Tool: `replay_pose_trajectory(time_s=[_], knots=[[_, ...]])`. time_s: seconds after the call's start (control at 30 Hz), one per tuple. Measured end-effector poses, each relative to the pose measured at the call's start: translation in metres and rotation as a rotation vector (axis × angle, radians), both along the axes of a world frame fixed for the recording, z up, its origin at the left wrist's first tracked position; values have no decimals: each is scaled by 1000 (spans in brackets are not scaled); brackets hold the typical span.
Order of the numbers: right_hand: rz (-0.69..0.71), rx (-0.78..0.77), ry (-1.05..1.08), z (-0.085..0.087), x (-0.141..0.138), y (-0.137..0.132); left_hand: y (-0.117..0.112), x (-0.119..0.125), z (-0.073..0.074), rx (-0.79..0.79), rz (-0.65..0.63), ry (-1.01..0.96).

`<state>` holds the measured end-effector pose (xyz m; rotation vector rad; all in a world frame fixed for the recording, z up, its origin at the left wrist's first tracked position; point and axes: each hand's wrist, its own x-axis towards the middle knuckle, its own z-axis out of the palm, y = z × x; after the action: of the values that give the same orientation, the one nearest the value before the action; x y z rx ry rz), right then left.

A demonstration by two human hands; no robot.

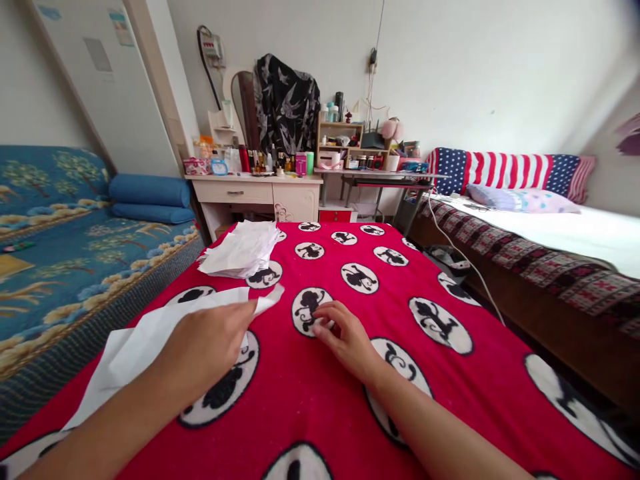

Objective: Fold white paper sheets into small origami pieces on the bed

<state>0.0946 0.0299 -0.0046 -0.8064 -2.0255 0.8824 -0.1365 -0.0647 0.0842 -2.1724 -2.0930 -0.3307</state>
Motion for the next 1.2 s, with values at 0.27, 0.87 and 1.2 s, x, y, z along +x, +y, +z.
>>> replay_pose_trajectory(time_s=[0.27,0.87,1.2], knots=[[204,-593,672,25,3,2,95,28,23,21,-159,-1542],[-75,-698,573,2,16,39,121,26,-80,-402,-352,-1533],[-215,-610,668,4,19,42,125,34,-90,-88,-185,-1624]])
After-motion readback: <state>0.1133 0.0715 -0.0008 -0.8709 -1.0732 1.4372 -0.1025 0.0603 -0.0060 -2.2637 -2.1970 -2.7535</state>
